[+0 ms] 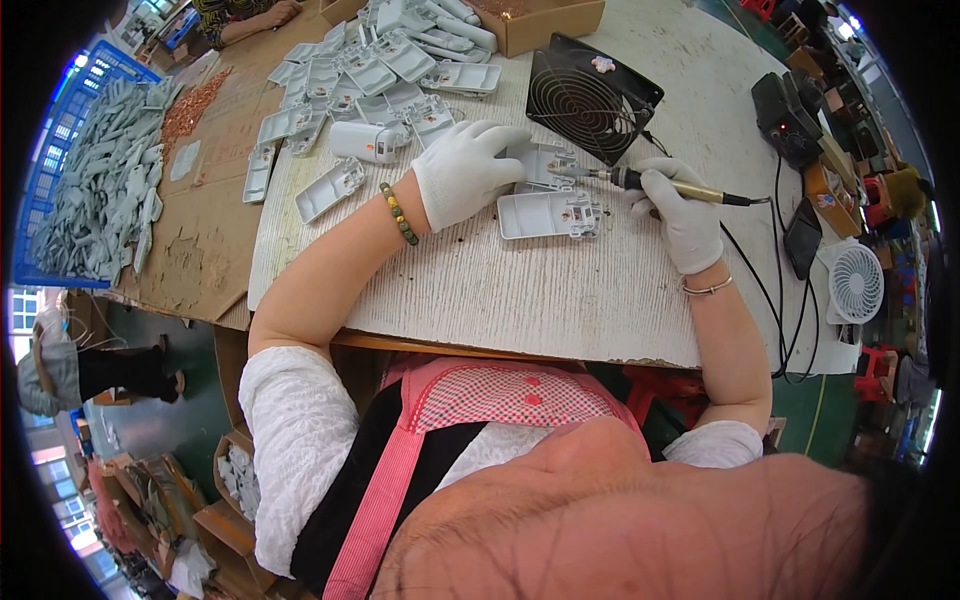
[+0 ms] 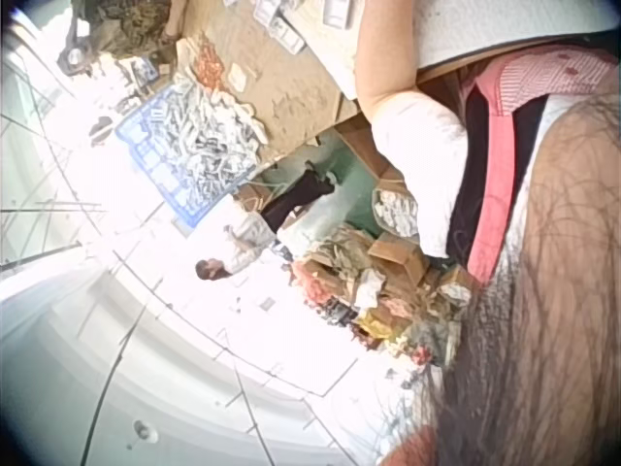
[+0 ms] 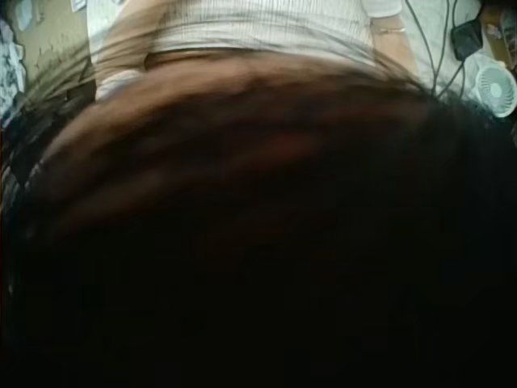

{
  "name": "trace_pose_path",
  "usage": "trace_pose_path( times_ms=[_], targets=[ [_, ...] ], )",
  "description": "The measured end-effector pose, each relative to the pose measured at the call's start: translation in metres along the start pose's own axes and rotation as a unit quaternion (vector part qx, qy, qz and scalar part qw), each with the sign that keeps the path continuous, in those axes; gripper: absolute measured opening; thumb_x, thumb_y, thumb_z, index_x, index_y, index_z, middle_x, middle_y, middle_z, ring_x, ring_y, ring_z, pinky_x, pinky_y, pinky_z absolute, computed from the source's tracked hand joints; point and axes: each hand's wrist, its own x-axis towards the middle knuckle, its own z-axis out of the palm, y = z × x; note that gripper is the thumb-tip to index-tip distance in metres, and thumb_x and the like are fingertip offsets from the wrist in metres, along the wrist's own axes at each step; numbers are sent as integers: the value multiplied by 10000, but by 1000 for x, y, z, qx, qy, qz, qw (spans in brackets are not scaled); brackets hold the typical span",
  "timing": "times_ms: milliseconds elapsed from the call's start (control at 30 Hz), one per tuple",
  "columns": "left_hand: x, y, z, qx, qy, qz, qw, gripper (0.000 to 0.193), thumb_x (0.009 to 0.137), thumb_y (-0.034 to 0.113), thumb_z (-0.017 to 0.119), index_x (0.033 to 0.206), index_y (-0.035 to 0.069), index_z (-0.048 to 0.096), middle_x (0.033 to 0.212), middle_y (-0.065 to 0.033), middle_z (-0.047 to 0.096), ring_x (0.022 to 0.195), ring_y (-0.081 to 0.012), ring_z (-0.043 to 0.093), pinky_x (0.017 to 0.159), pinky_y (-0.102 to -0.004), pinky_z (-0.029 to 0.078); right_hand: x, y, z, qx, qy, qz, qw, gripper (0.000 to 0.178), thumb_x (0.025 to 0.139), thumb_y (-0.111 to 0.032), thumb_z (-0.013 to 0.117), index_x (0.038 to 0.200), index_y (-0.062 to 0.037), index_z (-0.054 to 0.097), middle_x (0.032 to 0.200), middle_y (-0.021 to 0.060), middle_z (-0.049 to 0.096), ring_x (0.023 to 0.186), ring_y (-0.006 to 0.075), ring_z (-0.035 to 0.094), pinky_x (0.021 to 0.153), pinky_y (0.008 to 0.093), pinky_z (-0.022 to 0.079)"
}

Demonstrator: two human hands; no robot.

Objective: Soldering electronic components onto small plastic parts at a factory workstation.

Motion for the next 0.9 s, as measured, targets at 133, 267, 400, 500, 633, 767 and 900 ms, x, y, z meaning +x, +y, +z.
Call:
trace_pose_path(
  times_ms=[133,267,400,500,633,767,900],
  targets=[
    [0,1,-1,-6,11,4,1000,139,673,104,670,807,124,642,1116,-85,573,968,-276,550,804,-366,457,2,5,-4,37,15,3,999,176,882,-149,570,986,-11,604,803,75,654,608,84,593,588,214,493],
    [-3,-5,-8,-120,-28,28,992,118,699,110,671,813,111,645,1074,-83,596,932,-269,565,782,-359,463,3,4,-6,82,34,3,996,179,885,-165,570,984,-18,598,801,80,659,588,83,593,579,224,496],
    [1,3,-19,-204,-31,-55,977,98,758,144,653,831,81,635,918,-102,599,846,-278,572,733,-352,471,3,4,-7,92,23,-5,996,182,889,-171,569,985,-18,595,798,85,659,588,82,592,584,229,501],
    [0,-3,-18,-68,-1,-171,983,196,803,244,629,864,58,613,817,-122,562,772,-306,579,689,-375,481,3,4,-8,87,25,-8,996,187,890,-172,570,986,-14,594,802,90,658,589,84,592,584,229,501],
    [-7,-11,-21,128,-29,-274,953,341,808,387,614,896,59,591,871,-131,571,782,-315,596,677,-396,492,4,4,-7,90,21,-8,996,185,891,-166,569,987,-10,595,798,94,658,591,87,595,583,226,501],
    [-6,-8,-18,113,-67,-229,964,316,794,364,634,830,55,577,860,-123,561,791,-303,588,678,-385,492,4,6,-8,98,16,-11,995,176,894,-159,566,984,-10,596,794,93,658,594,88,599,580,225,499],
    [-8,-6,-11,78,-29,-175,981,270,785,312,642,796,52,568,842,-121,552,794,-295,578,661,-388,489,4,5,-7,93,13,-11,995,177,896,-162,566,983,-12,595,795,92,658,596,86,599,582,227,501]
  ],
)
